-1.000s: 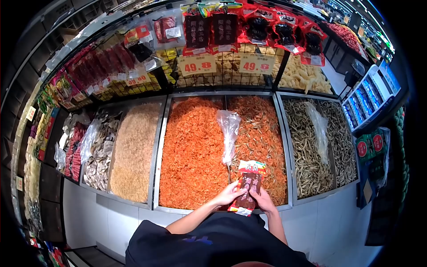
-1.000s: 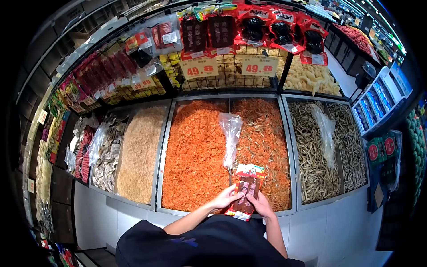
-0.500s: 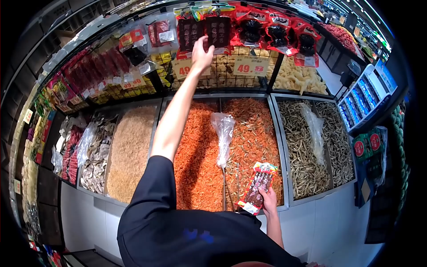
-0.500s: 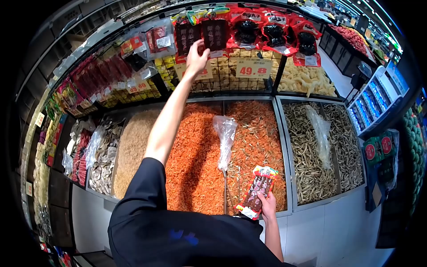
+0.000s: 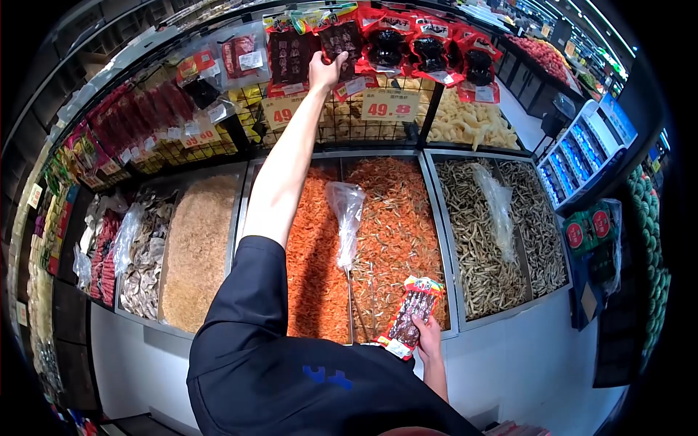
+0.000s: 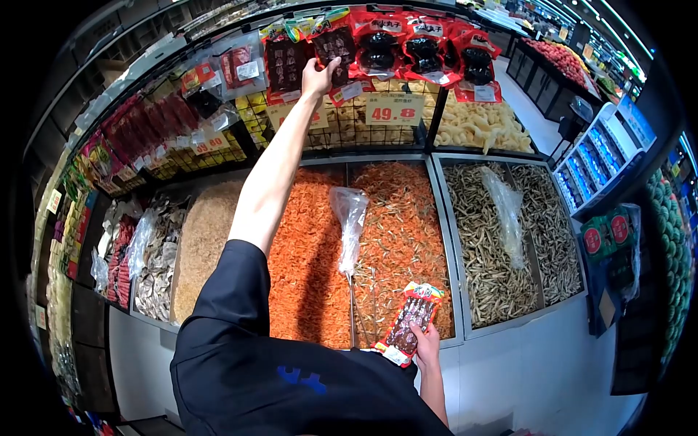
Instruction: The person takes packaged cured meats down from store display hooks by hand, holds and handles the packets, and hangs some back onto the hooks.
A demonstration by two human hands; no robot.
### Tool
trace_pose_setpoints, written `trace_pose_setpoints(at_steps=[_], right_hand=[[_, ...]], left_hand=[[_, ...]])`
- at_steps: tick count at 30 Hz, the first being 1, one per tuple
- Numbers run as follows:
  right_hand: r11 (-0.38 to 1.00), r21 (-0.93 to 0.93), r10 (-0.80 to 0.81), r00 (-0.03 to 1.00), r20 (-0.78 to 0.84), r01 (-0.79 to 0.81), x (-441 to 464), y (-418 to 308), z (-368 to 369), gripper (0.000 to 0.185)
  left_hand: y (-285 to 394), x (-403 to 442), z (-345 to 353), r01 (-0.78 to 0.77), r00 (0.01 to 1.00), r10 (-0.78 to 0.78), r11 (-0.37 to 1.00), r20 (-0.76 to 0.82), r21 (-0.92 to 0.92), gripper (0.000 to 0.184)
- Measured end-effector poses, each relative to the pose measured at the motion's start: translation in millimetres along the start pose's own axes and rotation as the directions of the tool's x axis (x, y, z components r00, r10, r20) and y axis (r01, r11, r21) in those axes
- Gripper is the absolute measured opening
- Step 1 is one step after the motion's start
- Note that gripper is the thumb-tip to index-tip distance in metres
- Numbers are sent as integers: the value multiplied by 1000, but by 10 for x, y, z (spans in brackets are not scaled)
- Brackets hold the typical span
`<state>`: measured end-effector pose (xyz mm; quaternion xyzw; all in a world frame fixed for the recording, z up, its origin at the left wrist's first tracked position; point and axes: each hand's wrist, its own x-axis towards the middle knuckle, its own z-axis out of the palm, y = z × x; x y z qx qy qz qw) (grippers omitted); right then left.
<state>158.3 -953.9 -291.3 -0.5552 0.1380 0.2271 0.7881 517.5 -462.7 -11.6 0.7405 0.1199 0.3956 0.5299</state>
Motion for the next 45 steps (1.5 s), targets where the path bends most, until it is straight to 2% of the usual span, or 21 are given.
trace_pose_setpoints(at_steps=[1,4,6,11,13,18,19,20,22,24,25,28,29,30,31,32,33,36,38,44,45], right_hand=[[1000,-10,2,1000,-5,-2,1,-15,-8,21],[1000,-7,-8,1000,9,8,38,-108,11,23],[1000,-22,-8,1000,5,8,62,-161,22,24],[999,-45,0,1000,19,1,146,-232,60,23],[998,-54,14,999,32,-12,166,-255,93,24],[998,9,-60,988,144,60,161,-283,317,20],[998,12,-57,988,142,56,160,-292,374,20],[997,19,-80,982,171,78,147,-327,458,21],[995,29,-102,975,196,98,100,-418,668,23],[960,-86,-237,936,260,267,53,-522,891,27],[939,-160,-248,922,298,304,64,-533,957,32],[909,-340,-148,950,275,240,81,-467,1120,25],[815,-530,-152,969,197,235,-37,-587,1245,21],[815,-529,-152,969,195,234,0,-500,1196,21],[744,-613,-199,964,179,267,67,-374,1113,21],[661,-690,-251,953,168,295,128,-276,1024,21],[413,-792,-426,864,269,450,116,-296,1010,24],[572,-695,-402,887,226,436,147,-225,962,26],[839,-491,-152,967,206,236,128,-216,963,35],[806,-468,-259,927,271,362,201,-191,956,52],[870,-435,-140,962,236,233,206,-213,938,57]], left_hand=[[-23,7,11,24,1000,-24,1000,6,-17,40],[51,-4,-125,-34,993,54,982,107,-187,37],[165,-5,-344,-13,987,14,1000,158,-5,33],[1067,-705,-1145,58,902,-58,998,429,14,31],[1379,-1301,-1338,48,913,26,984,407,-170,29],[838,-2637,-1519,226,869,-3,892,496,-390,43],[546,-2960,-1457,302,865,-107,891,490,-339,45],[347,-3235,-1461,458,730,-303,882,612,-110,44],[-272,-4015,-1180,620,699,-421,760,578,-196,39],[-554,-4706,-986,738,645,-534,620,547,-266,34],[-589,-5005,-933,827,556,-616,478,559,-296,31],[-827,-5780,-796,807,573,-576,520,583,-279,32],[-769,-5919,-764,799,591,-533,490,605,-348,35],[-686,-5974,-748,786,612,-487,456,622,-416,38],[-624,-5947,-762,785,613,-485,457,623,-417,38],[-577,-5900,-769,840,539,-583,325,608,-434,39],[-530,-5840,-776,874,448,-666,186,596,-449,40],[-428,-5625,-869,906,368,-670,101,645,-411,45],[-444,-5593,-872,903,385,-590,83,710,-422,46],[-508,-5558,-873,939,345,-572,217,744,-268,44],[-494,-5540,-880,934,354,-536,248,766,-258,44]])
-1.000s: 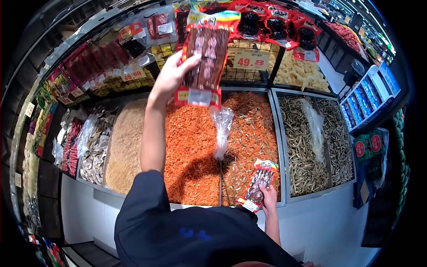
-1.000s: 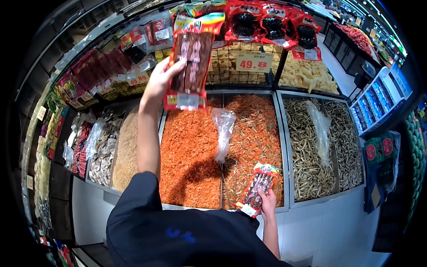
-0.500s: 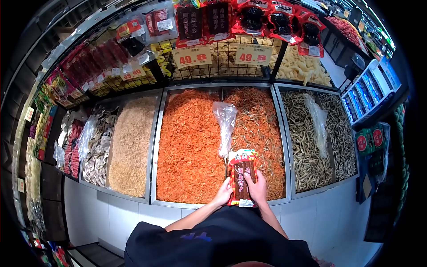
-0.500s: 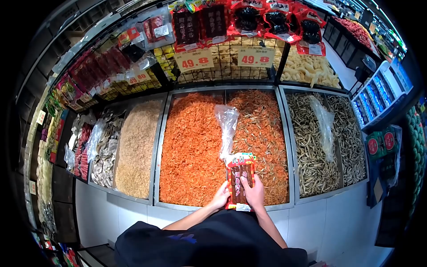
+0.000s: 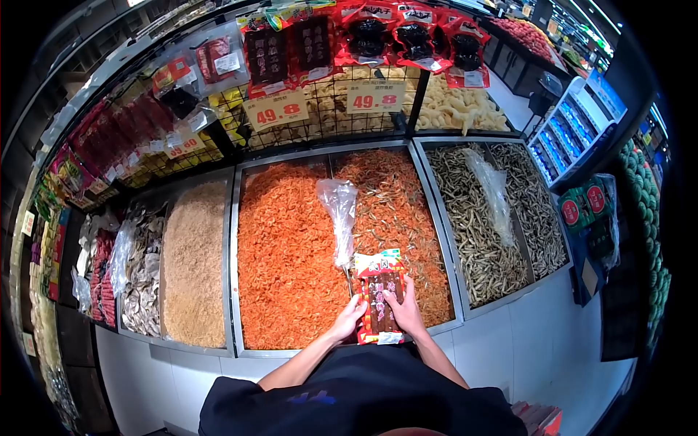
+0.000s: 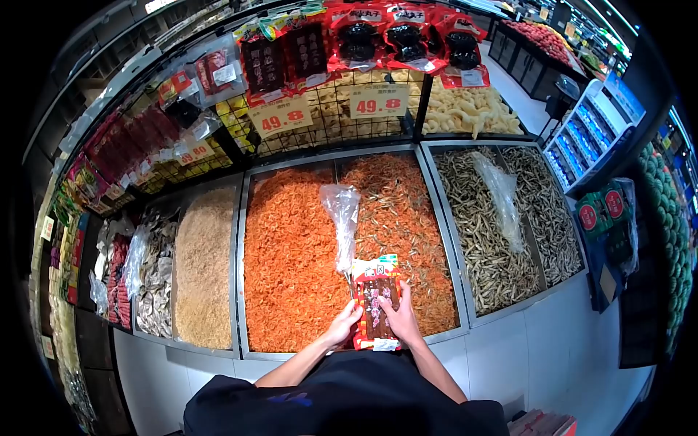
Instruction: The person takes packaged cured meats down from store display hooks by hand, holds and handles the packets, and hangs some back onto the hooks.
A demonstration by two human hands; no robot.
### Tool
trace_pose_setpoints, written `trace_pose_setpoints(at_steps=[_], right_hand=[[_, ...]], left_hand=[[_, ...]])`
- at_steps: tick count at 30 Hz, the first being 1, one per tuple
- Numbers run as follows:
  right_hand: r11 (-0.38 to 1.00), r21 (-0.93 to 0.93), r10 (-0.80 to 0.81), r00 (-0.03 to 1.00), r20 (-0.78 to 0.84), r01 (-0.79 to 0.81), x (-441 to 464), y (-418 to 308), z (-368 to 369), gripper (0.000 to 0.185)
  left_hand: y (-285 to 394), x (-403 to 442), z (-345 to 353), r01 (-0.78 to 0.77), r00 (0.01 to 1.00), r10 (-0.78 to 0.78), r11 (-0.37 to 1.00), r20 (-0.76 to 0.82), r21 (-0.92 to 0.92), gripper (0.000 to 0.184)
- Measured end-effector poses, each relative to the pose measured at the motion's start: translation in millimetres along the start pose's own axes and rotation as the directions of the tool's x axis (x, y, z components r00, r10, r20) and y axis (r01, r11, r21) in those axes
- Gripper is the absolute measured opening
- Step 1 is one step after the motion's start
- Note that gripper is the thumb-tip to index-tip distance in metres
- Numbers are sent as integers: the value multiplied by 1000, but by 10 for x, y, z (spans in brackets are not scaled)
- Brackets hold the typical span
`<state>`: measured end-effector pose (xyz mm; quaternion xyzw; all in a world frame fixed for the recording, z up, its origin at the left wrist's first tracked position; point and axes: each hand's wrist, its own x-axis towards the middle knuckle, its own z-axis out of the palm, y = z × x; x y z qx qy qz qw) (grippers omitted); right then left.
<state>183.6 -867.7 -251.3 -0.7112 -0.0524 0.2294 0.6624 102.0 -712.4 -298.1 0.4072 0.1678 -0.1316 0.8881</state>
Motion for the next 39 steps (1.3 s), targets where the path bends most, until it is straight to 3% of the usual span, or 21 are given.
trace_pose_setpoints(at_steps=[2,5,9,11,13,14,15,16,17,18,19,21,22,23,24,27,29,33,37,38,39], right_hand=[[999,40,-16,999,-40,17,31,82,-19,60],[995,98,-14,999,-49,19,76,176,-51,72],[996,77,-35,999,-1,35,116,120,-125,80],[992,120,-28,999,-25,31,139,186,-191,79],[978,201,74,996,-55,-62,122,142,-265,77],[970,232,90,994,-61,-73,96,115,-279,76],[961,262,104,992,-66,-84,83,67,-283,76],[953,296,88,994,-64,-66,99,175,-327,74],[933,350,111,992,-55,-84,103,260,-360,74],[927,364,119,991,-54,-92,86,265,-377,73],[920,379,130,990,-52,-101,59,249,-390,72],[918,377,149,988,-47,-121,14,238,-407,72],[919,378,145,988,-56,-114,-3,230,-415,72],[920,379,141,988,-68,-105,-19,214,-417,72],[914,389,154,986,-67,-116,-29,185,-413,73],[911,397,150,986,-70,-111,-40,234,-437,73],[909,402,156,984,-80,-112,-42,254,-430,74],[906,405,171,981,-92,-120,-89,216,-447,81],[908,409,136,987,-91,-87,-94,299,-516,81],[898,427,154,984,-88,-102,-93,278,-526,80],[899,427,150,984,-97,-95,-97,252,-537,80]], left_hand=[[51,15,-24,-20,995,12,997,102,78,49],[176,5,70,28,994,-50,976,96,215,54],[311,2,199,128,982,-146,980,115,152,59],[209,174,48,-12,980,-55,942,189,336,51],[466,255,3,-171,977,-9,559,213,811,44],[638,267,28,-157,985,22,495,169,855,44],[766,421,-68,-234,968,46,522,246,820,45],[1048,517,-54,-121,988,-25,509,156,852,47],[1210,726,-197,-245,969,123,334,216,910,49],[1568,816,-129,-215,973,167,416,158,884,46],[1844,1052,-249,-415,857,390,138,336,899,44],[2777,1009,197,-172,934,358,442,3,880,44],[3132,1153,227,-219,882,472,404,3,888,44],[3451,1393,140,-374,744,652,225,146,900,45],[3784,1577,166,-483,631,744,153,222,862,46],[4569,1861,461,-483,306,921,-68,241,873,53],[4846,2062,500,-289,152,966,-159,209,944,61],[5012,2328,518,-186,167,974,-119,151,975,67],[4987,2380,602,-291,169,985,3,48,957,71],[4982,2427,593,-299,126,991,-8,48,954,72],[5050,2448,580,-348,185,980,-8,77,938,65]])
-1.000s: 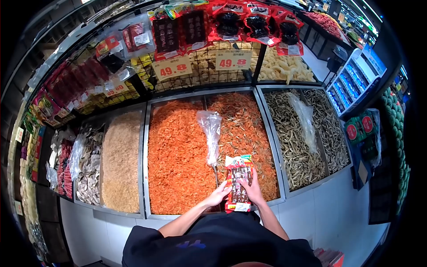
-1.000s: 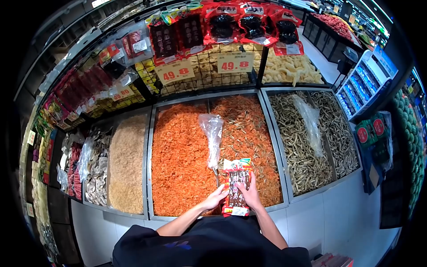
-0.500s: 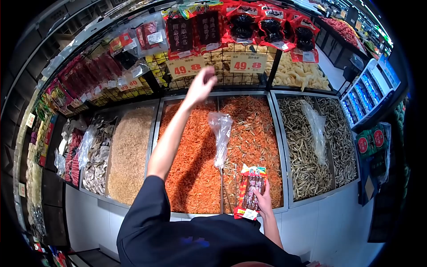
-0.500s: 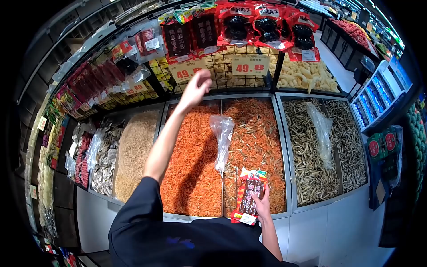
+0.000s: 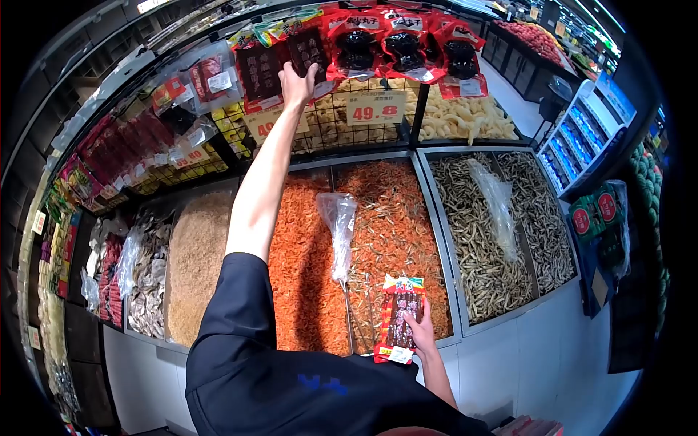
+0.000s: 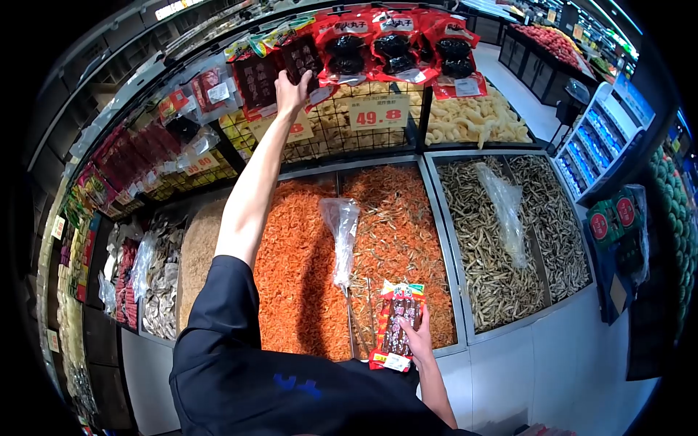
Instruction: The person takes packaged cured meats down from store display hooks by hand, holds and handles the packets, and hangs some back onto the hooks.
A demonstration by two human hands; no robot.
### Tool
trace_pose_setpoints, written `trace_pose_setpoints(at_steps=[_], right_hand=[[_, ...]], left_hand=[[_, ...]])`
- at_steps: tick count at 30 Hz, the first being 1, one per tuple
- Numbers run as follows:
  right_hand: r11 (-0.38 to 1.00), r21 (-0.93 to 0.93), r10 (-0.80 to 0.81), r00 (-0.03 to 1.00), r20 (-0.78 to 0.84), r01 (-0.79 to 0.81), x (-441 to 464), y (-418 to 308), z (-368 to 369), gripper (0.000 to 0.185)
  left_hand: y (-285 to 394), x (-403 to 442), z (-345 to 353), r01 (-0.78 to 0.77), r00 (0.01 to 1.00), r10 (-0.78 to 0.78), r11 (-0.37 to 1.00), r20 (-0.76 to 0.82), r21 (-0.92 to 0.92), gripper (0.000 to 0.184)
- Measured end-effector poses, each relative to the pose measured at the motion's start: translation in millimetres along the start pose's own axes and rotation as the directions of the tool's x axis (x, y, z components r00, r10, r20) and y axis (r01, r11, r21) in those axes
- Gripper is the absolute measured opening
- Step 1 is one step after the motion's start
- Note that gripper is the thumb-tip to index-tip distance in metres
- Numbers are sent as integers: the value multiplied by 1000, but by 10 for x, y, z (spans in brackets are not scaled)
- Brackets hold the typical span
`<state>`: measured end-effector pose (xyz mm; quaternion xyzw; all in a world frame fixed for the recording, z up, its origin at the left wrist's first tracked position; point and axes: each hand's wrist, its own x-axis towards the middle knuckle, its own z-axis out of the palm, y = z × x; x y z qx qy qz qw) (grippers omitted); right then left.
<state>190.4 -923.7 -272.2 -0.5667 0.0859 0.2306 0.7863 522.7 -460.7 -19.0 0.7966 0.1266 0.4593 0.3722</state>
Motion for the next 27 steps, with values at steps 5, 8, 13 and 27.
trace_pose_setpoints(at_steps=[5,8,13,27], right_hand=[[999,-37,25,1000,-19,-26,-31,-111,-16,77],[999,-33,7,1000,-27,-8,-55,-151,21,78],[999,-45,18,1000,-22,-19,-58,-64,35,79],[991,-4,-133,983,125,135,-66,-305,473,78]], left_hand=[[114,-31,-114,36,999,-30,987,38,-156,41],[179,1,-327,106,984,-32,895,175,-434,32],[602,-363,-1114,296,907,-41,770,418,-565,25],[419,-3305,-1530,760,601,-353,531,717,-376,47]])
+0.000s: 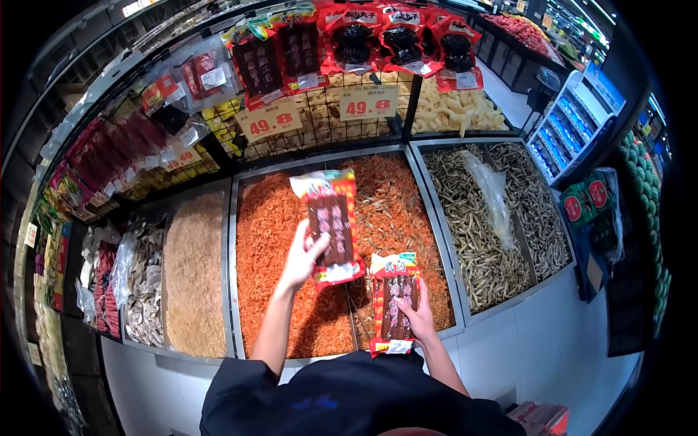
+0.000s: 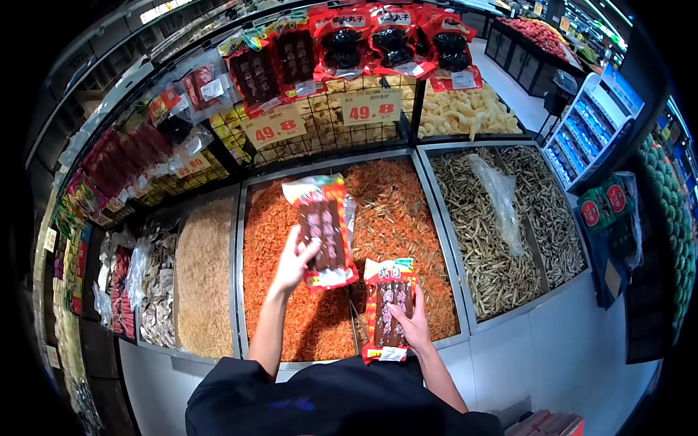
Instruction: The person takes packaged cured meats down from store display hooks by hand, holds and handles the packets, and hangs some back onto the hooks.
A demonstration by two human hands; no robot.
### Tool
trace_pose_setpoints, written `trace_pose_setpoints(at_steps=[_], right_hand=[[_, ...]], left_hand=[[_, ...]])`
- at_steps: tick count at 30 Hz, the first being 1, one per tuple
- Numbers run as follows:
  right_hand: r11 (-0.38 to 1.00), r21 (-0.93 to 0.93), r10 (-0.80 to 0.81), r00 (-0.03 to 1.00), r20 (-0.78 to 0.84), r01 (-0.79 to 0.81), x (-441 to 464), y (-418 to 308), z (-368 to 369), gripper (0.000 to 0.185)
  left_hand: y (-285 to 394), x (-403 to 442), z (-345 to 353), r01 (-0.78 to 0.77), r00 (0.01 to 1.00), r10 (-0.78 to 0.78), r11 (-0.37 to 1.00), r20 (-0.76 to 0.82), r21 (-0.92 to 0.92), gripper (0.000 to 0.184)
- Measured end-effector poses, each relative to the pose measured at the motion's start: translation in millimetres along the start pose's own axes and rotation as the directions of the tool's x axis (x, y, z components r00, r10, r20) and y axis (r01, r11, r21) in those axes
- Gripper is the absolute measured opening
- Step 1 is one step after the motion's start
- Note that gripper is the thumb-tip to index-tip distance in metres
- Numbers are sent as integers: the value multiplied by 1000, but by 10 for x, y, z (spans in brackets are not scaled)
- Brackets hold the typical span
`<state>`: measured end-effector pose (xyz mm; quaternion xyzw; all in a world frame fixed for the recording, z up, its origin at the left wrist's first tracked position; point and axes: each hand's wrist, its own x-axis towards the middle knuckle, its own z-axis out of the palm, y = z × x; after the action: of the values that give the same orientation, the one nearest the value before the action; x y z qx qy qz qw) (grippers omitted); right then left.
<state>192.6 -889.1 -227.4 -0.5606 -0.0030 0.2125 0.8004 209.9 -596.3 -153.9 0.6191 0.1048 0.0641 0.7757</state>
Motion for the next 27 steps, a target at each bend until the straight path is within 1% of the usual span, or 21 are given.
trace_pose_setpoints(at_steps=[2,3,4,5,6,7,8,9,11,12,13,15,16,17,19,20,21,23,24,25,27], right_hand=[[998,-22,-59,998,26,59,25,-103,83,76],[995,-35,-87,996,36,88,56,-147,124,75],[996,-40,-84,996,39,85,85,-204,185,75],[987,-115,-108,994,27,110,103,-252,256,74],[973,-188,-131,991,13,131,123,-284,320,73],[961,-199,-187,981,53,194,165,-257,362,73],[951,-218,-210,976,57,217,179,-271,428,73],[942,-236,-231,971,61,239,198,-286,479,73],[947,-220,-230,972,44,234,232,-217,480,72],[944,-221,-241,969,45,245,237,-253,519,71],[930,-262,-256,966,39,257,242,-286,552,71],[921,-253,-287,955,68,295,238,-361,624,72],[928,-241,-279,958,62,286,227,-379,650,72],[928,-241,-277,959,63,284,225,-355,639,72],[878,-357,-312,947,77,319,256,-311,629,71],[884,-354,-309,950,45,305,241,-307,633,68],[883,-353,-313,948,51,310,239,-272,598,68],[764,-595,-301,953,11,249,247,-184,501,69],[793,-566,-281,960,-10,226,216,-228,535,69],[790,-567,-285,959,-1,234,219,-198,517,69],[611,-719,-411,909,68,330,247,-100,447,68]], left_hand=[[-664,-148,54,79,997,-78,995,24,-53,47],[-724,-294,182,174,984,-173,983,33,-48,49],[-1065,-346,164,180,982,-180,984,57,4,51],[-1161,-432,229,200,973,-197,980,116,-9,51],[-1123,-497,376,213,974,-201,970,105,-117,49],[-1087,-597,509,230,972,-214,948,94,-222,47],[-1137,-645,541,219,973,-198,951,116,-217,45],[-1177,-648,560,223,973,-206,956,104,-190,44],[-1001,-651,624,190,981,-177,945,74,-267,43],[-979,-658,610,201,979,-188,952,80,-232,42],[-966,-649,615,218,976,-198,925,96,-312,42],[-871,-662,592,318,947,-283,883,150,-346,54],[-871,-677,586,355,934,-312,858,173,-370,52],[-921,-687,578,356,934,-313,858,172,-371,52],[-943,-680,594,303,950,-235,845,205,-440,51],[-954,-718,634,276,961,-225,845,163,-458,50],[-977,-707,647,278,959,-193,796,210,-537,50],[-1019,-753,674,225,971,-160,861,177,-457,46],[-996,-794,678,247,965,-201,914,170,-322,51],[-1061,-788,694,202,975,-159,926,154,-319,58],[-1068,-791,680,235,968,-196,923,154,-305,59]])
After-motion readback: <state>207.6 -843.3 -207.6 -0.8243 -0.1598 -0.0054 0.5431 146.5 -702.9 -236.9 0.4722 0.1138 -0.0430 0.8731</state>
